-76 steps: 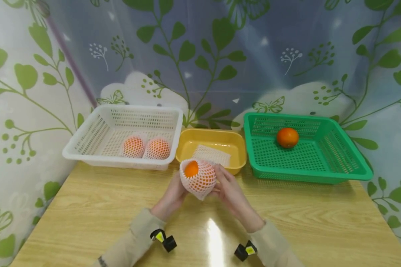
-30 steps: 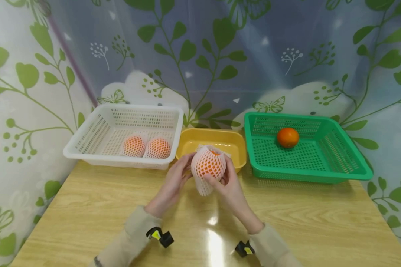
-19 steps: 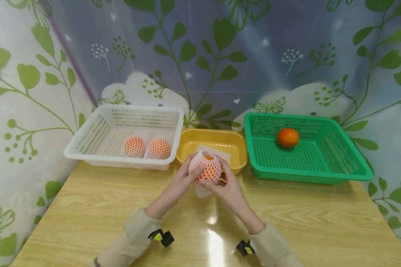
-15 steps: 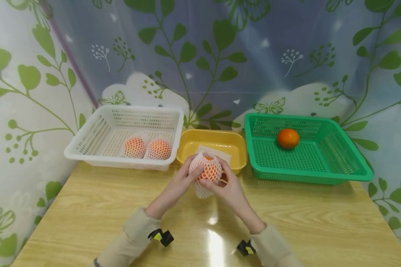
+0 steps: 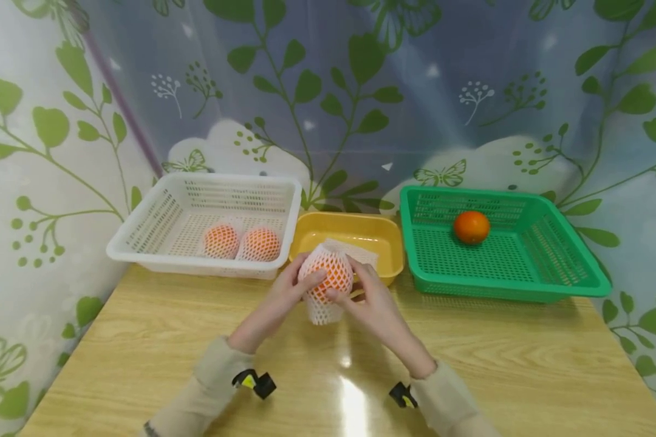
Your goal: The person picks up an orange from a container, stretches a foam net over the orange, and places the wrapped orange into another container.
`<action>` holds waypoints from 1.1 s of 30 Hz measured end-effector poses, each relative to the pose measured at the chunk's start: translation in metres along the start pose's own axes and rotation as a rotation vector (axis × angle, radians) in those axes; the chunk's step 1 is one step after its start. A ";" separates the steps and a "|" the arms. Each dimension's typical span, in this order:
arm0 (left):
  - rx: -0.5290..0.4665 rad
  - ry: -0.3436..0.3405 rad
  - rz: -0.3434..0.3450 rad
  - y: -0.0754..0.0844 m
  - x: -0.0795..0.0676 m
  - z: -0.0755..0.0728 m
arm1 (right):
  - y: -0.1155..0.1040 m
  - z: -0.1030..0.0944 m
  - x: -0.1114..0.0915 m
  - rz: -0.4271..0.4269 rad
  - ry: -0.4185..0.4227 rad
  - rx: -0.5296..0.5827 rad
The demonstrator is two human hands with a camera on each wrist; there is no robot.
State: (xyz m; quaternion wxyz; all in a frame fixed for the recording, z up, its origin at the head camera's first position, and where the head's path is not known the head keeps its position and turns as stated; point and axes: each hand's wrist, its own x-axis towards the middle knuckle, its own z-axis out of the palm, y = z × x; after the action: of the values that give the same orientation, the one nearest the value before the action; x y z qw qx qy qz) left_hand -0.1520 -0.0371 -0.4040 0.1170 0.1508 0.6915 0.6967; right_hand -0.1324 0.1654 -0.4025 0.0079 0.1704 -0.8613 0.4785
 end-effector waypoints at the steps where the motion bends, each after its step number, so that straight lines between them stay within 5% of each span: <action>1: 0.011 -0.002 0.006 0.002 0.000 -0.003 | -0.001 0.000 0.001 -0.010 0.000 -0.002; 8: 0.112 0.096 0.048 0.022 -0.004 -0.042 | -0.004 -0.008 0.005 -0.124 0.006 0.034; 17: 0.284 0.493 0.076 0.056 -0.001 -0.148 | 0.005 -0.068 0.012 -0.083 0.142 -0.064; 21: 0.354 0.587 -0.001 0.055 0.003 -0.188 | 0.012 -0.101 0.017 -0.055 0.214 -0.149; 28: 0.610 0.617 -0.208 0.042 0.012 -0.231 | 0.021 -0.163 0.034 0.051 0.279 -0.256; 33: 0.829 0.453 -0.385 0.035 0.013 -0.245 | 0.034 -0.206 0.054 0.133 0.272 -0.349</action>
State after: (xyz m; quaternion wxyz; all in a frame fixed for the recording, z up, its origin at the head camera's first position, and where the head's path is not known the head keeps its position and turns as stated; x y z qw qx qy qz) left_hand -0.2539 -0.2605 -0.3682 0.0206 -0.1005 0.9331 0.3448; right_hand -0.2240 0.3364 -0.3091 0.1218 0.0434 -0.9314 0.3403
